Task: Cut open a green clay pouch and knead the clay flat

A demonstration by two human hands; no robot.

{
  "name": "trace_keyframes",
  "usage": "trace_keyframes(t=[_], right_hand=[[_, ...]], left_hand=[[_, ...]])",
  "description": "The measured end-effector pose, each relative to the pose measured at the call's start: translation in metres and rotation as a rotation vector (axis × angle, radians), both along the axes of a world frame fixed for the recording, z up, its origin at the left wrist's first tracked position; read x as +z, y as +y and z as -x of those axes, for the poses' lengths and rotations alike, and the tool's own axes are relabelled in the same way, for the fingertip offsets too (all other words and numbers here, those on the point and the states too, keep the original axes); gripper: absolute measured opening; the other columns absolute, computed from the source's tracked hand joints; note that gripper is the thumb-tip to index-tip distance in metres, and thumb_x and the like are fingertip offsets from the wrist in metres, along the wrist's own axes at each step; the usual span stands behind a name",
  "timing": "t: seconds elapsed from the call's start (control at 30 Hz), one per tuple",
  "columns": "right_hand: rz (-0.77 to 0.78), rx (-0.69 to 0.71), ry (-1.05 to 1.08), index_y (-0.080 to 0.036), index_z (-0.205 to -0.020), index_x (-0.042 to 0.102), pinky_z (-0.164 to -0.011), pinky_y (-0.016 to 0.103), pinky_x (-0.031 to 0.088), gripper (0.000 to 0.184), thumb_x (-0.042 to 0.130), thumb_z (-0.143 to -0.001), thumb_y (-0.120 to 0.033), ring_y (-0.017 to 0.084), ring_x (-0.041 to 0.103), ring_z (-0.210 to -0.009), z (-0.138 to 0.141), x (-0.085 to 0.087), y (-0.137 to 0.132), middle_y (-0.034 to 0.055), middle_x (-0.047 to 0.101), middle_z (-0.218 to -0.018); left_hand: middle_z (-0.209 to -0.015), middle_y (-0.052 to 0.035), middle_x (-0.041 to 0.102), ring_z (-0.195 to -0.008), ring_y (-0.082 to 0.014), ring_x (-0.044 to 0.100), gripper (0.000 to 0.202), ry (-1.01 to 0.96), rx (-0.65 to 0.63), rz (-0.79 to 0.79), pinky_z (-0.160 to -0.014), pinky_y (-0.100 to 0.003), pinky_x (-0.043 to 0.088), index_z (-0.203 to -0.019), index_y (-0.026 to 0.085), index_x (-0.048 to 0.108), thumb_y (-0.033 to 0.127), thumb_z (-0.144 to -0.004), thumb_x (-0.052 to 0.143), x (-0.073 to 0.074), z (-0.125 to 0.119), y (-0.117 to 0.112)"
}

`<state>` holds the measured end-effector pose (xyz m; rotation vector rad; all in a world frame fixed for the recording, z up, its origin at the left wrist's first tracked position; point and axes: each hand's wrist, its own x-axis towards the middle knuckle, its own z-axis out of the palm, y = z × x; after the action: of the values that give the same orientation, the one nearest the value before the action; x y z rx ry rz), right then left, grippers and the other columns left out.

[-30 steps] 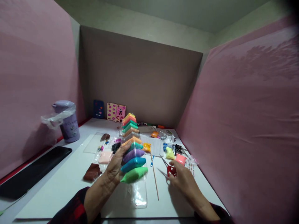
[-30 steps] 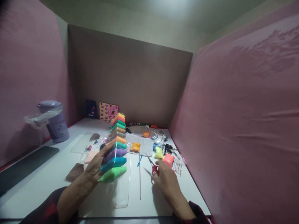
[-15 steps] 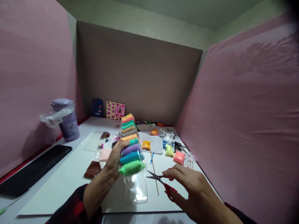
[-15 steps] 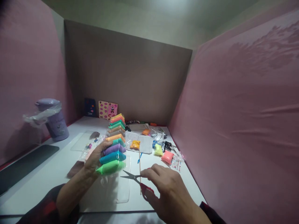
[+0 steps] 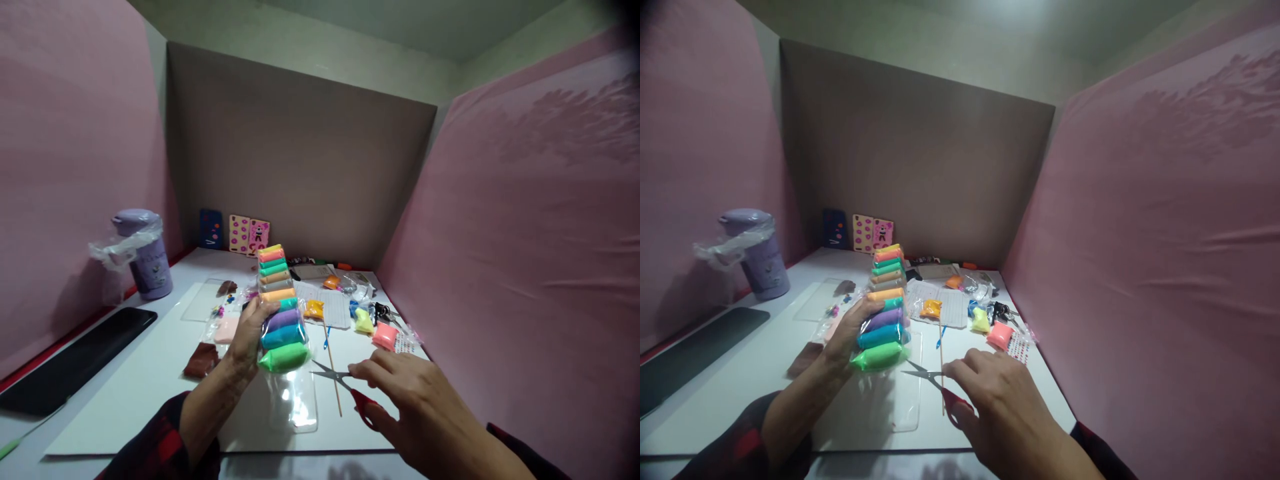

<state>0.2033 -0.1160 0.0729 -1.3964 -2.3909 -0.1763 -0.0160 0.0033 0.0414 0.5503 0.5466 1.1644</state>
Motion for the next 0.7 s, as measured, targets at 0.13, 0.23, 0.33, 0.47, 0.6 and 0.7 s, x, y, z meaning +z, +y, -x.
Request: trace_keyframes(t=[0.13, 0.23, 0.33, 0.47, 0.6, 0.7], right_hand=[[0.059, -0.040, -0.013, -0.028, -0.101, 0.059, -0.063, 0.032, 0.040, 0.019, 0.062, -0.083, -0.022, 0.019, 0.057, -0.072, 0.001, 0.004, -0.001, 0.0004, 0.063, -0.085], [0.131, -0.059, -0.008, -0.030, -0.102, 0.058, -0.066, 0.033, 0.040, 0.018, 0.058, -0.085, -0.022, 0.019, 0.056, -0.077, 0.004, 0.010, -0.003, 0.0003, 0.062, -0.089], [0.181, -0.076, -0.043, -0.030, -0.099, 0.059, -0.065, 0.033, 0.038, 0.016, 0.058, -0.085, -0.022, 0.020, 0.055, -0.076, 0.006, 0.013, -0.002, 0.0003, 0.062, -0.089], [0.175, -0.100, -0.099, -0.029, -0.097, 0.060, -0.065, 0.034, 0.037, 0.018, 0.060, -0.082, -0.019, 0.021, 0.054, -0.076, 0.009, 0.014, 0.000, 0.0010, 0.062, -0.089], [0.203, -0.087, -0.099, -0.028, -0.093, 0.061, -0.067, 0.034, 0.037, 0.018, 0.061, -0.080, -0.016, 0.021, 0.054, -0.077, 0.014, 0.018, -0.001, 0.0008, 0.061, -0.089], [0.251, -0.051, -0.073, -0.027, -0.092, 0.061, -0.069, 0.034, 0.039, 0.017, 0.063, -0.079, -0.016, 0.020, 0.054, -0.077, 0.017, 0.022, -0.002, 0.0004, 0.061, -0.087]], left_hand=[[-0.077, -0.0009, 0.064, -0.059, -0.0136, 0.062, 0.028, 0.266, 0.150, -0.197, -0.054, -0.024, 0.053, -0.102, 0.018, 0.055, 0.018, -0.075, 0.064, -0.004, 0.001, 0.003], [-0.081, -0.0008, 0.063, -0.060, -0.0129, 0.060, 0.026, 0.313, 0.172, -0.206, -0.054, -0.024, 0.052, -0.100, 0.019, 0.054, 0.021, -0.076, 0.063, -0.004, 0.001, 0.001], [-0.082, -0.0007, 0.060, -0.061, -0.0126, 0.059, 0.026, 0.334, 0.186, -0.199, -0.054, -0.024, 0.052, -0.100, 0.018, 0.054, 0.020, -0.075, 0.061, 0.001, 0.001, -0.002], [-0.080, -0.0005, 0.058, -0.060, -0.0124, 0.057, 0.026, 0.367, 0.184, -0.203, -0.052, -0.024, 0.050, -0.100, 0.017, 0.053, 0.023, -0.076, 0.061, 0.005, 0.001, -0.005], [-0.078, -0.0004, 0.057, -0.062, -0.0135, 0.058, 0.028, 0.383, 0.181, -0.232, -0.052, -0.023, 0.049, -0.101, 0.017, 0.052, 0.025, -0.076, 0.061, 0.004, 0.002, -0.004], [-0.080, -0.0011, 0.058, -0.061, -0.0129, 0.058, 0.028, 0.391, 0.175, -0.229, -0.052, -0.023, 0.048, -0.102, 0.017, 0.052, 0.025, -0.076, 0.061, 0.004, 0.004, -0.005]])
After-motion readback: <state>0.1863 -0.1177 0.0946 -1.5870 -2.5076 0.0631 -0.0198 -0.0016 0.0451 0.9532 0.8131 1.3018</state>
